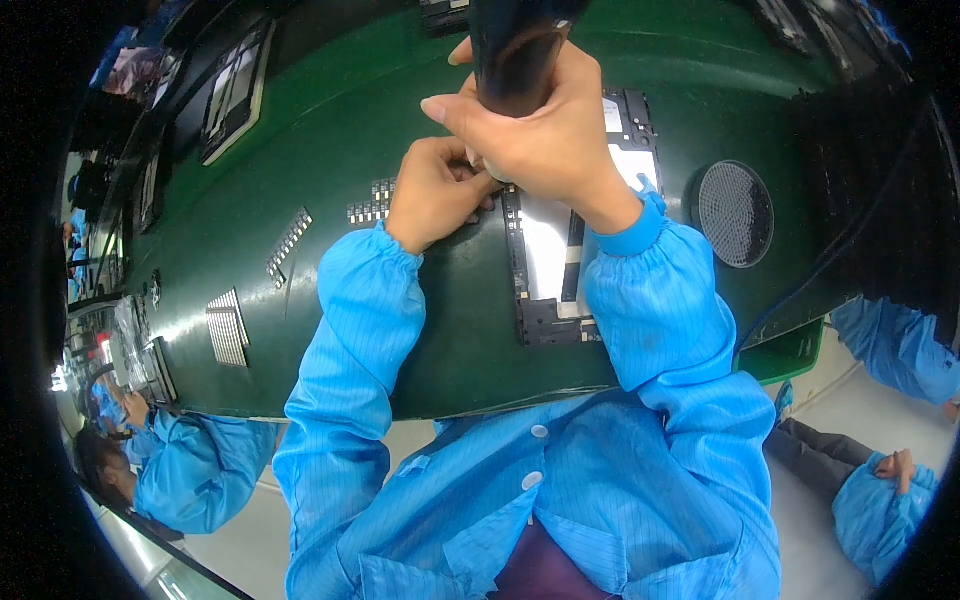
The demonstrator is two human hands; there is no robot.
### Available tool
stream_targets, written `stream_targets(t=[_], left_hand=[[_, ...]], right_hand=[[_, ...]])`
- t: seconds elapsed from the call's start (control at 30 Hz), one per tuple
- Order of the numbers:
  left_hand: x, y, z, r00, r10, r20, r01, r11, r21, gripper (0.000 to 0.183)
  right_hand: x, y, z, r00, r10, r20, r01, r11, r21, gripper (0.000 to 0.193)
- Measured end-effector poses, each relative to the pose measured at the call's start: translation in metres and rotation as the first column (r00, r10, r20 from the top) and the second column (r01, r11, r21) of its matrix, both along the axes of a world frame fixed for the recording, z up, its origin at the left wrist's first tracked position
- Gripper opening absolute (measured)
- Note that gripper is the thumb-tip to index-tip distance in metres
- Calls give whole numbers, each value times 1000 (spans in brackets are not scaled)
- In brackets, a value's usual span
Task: The person assembles internal components into a tablet housing by securing a circuit board with screws into a tablet frame using an electric screwdriver.
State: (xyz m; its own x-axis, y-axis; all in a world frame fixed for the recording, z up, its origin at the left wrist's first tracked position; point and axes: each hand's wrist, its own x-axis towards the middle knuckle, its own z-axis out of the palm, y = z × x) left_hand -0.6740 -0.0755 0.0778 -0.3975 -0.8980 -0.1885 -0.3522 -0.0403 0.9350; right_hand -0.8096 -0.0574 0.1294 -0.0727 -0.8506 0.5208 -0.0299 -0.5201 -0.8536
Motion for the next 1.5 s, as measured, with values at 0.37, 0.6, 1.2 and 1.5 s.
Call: stream_targets(t=[0.37, 0.6, 1.2, 1.5], left_hand=[[10, 0, 5, 998, -53, -13, 51, 990, -134, 14], [95, -18, 38, 887, 17, 461, 241, 836, -493, 38], [81, 9, 39, 888, -80, 452, 204, 951, -232, 29], [55, 18, 51, 845, -45, 533, 191, 956, -223, 31]], right_hand=[[12, 6, -3, 999, 32, -10, -31, 999, 36, 31], [11, 11, 3, 997, -5, -74, 4, 1000, -16, 31], [-202, 58, -3, 821, -570, -16, 567, 820, -80, 20], [-222, 52, -8, 823, -568, -22, 567, 822, -55, 22]])
